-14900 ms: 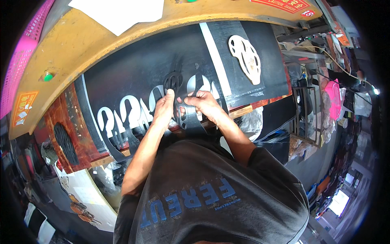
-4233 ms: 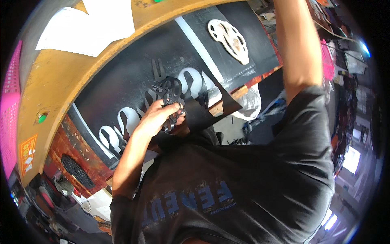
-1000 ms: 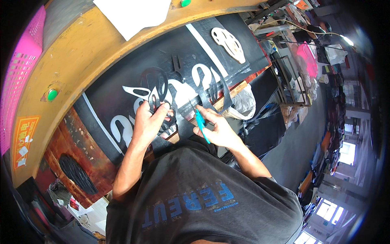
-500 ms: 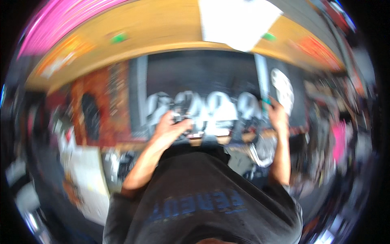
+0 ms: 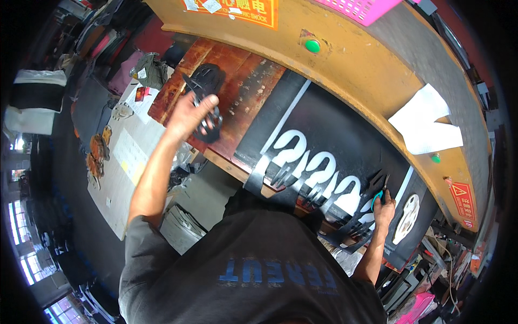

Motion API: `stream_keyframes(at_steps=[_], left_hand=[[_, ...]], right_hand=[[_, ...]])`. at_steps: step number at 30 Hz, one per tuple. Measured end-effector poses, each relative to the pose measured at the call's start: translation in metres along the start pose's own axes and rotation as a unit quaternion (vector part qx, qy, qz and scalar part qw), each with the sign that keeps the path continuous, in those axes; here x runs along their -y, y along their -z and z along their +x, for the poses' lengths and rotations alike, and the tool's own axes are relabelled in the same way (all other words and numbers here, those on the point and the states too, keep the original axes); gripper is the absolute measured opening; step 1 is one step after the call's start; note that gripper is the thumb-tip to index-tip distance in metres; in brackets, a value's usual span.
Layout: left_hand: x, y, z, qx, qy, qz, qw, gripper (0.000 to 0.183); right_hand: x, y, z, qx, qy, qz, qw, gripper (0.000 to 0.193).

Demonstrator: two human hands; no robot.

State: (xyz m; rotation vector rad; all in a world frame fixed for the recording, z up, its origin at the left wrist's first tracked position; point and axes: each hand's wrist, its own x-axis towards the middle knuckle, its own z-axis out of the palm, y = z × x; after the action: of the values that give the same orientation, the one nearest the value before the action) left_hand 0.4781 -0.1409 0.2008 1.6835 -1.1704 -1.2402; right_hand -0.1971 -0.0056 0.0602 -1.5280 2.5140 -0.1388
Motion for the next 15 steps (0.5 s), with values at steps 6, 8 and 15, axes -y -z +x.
stream_keyframes(at_steps=[6,8,15], left_hand=[[0.042,0.084,0.122,-0.027,0.012,0.055,0.998,0.064],[0.083,0.098,0.142,-0.005,0.121,0.122,0.985,0.055],[0.14,0.136,0.158,0.017,0.079,0.033,0.996,0.02]], right_hand=[[-0.006,-0.016,0.001,-0.049,-0.009,-0.008,0.999,0.06],[-0.011,-0.024,0.004,-0.054,-0.032,-0.019,0.998,0.061],[-0.024,-0.037,0.018,-0.062,-0.061,-0.03,0.996,0.057]])
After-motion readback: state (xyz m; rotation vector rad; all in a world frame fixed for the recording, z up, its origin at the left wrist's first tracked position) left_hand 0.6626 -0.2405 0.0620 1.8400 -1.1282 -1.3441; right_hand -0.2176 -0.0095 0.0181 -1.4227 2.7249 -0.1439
